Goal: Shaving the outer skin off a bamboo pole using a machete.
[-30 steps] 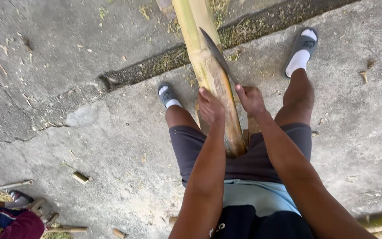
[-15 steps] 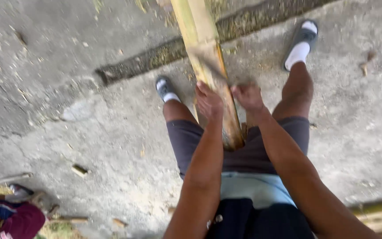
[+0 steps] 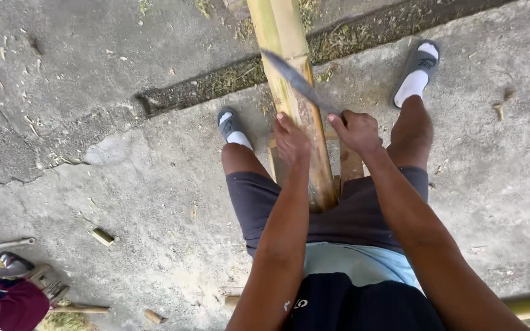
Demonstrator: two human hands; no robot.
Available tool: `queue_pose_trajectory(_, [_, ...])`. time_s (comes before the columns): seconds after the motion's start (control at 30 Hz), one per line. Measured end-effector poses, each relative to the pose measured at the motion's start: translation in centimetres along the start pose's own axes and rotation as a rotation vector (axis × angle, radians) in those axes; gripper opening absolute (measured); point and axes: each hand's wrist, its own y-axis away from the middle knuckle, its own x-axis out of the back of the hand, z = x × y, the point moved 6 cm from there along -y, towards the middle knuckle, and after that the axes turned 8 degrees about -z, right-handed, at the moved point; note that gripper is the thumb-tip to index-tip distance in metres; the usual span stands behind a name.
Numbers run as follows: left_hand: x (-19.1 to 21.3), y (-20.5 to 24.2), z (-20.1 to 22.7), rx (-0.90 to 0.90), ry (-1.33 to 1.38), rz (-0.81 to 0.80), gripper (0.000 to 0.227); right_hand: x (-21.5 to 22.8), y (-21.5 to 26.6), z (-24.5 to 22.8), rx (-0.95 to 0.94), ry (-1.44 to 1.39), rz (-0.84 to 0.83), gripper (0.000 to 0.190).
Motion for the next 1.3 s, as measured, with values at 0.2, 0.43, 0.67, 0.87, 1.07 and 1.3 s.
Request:
queue_pose_trajectory(0.2, [4.0,0.0,-1.7,-0.535,0.019,0.154,0.058,3.6,0.2,-2.6,0.199,0.315,-0.126,0.063])
queue_pose_trajectory(0.43, [9.8,2.2,3.9,-1.321,-0.832,0.218,0.053,4.6,1.3,-4.9,0.33,0.468,-0.33,0.057])
queue_pose_trajectory(0.67, [7.7,-1.0,3.8,-1.163,-0.916,-0.033,0.055,5.0,1.2,-6.5,0.415,0.6,-0.168,0.037])
queue_pose_trajectory(0.87, [7.7,-2.5,4.0,-1.199,-0.681,0.145,0.044,5.1,-2.0,-7.3,0.178,0.687,-0.442,0.04])
queue_pose_trajectory(1.07, [8.0,-3.2,5.5,-1.263,-0.664,0.171,0.043,4.5,-3.4,-5.9,0.248,0.637,-0.342,0.039])
queue_pose_trajectory(1.3, [7.9,-6.5,8.8,-1.336,-0.678,0.214,0.046,5.1,-7.9,-6.3,0.213,0.683,-0.352,0.045])
